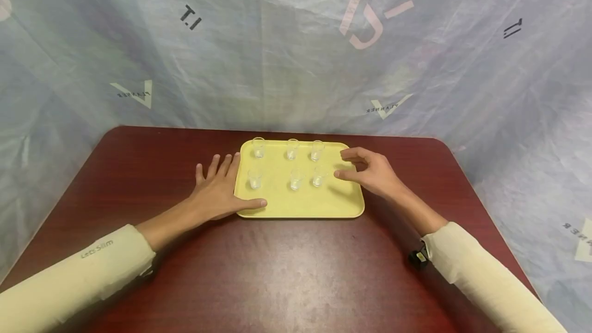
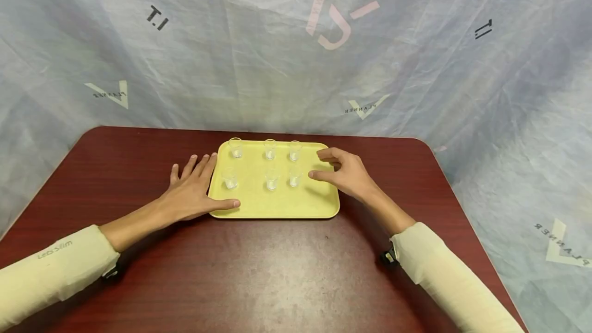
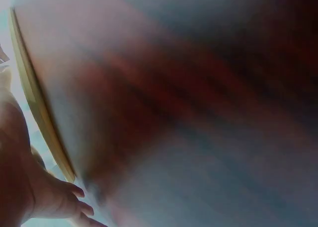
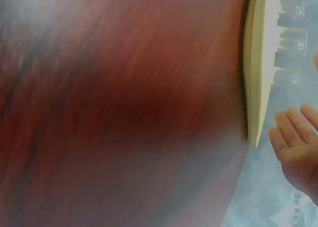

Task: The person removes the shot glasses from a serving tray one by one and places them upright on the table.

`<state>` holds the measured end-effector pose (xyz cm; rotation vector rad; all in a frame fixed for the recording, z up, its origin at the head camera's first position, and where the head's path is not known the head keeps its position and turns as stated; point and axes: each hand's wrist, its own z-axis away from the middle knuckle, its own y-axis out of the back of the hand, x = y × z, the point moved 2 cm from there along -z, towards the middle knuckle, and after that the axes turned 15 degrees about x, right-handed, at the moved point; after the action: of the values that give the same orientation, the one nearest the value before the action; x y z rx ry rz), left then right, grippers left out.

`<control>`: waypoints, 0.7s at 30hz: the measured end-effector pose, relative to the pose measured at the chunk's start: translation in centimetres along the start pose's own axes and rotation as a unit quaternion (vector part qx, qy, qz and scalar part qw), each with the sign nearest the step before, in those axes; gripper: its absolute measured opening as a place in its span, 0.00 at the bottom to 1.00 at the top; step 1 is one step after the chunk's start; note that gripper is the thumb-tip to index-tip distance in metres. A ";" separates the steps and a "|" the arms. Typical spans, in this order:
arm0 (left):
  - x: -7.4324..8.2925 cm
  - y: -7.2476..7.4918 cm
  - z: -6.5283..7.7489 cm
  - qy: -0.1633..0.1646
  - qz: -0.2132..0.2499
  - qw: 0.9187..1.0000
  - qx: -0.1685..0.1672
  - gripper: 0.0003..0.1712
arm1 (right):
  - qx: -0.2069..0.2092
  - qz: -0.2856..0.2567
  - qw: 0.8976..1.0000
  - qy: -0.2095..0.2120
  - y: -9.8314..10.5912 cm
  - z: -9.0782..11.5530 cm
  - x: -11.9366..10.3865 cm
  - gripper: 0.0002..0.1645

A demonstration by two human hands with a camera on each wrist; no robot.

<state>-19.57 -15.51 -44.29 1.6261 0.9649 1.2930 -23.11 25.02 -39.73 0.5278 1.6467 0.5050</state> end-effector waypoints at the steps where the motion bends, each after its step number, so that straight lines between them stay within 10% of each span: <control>1: 0.0 -0.1 0.0 0.001 0.001 1.000 -0.001 0.93 | -0.004 -0.004 1.000 0.002 -0.2 0.0 -0.1 0.41; 21: 0.6 -0.5 -0.2 0.003 -0.018 0.999 -0.037 0.93 | -0.055 -0.047 0.997 0.034 -3.1 -0.2 -1.3 0.37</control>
<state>-19.69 -14.72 -44.56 1.5434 0.9345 1.2956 -23.32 21.77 -40.56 0.3541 1.6902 0.5452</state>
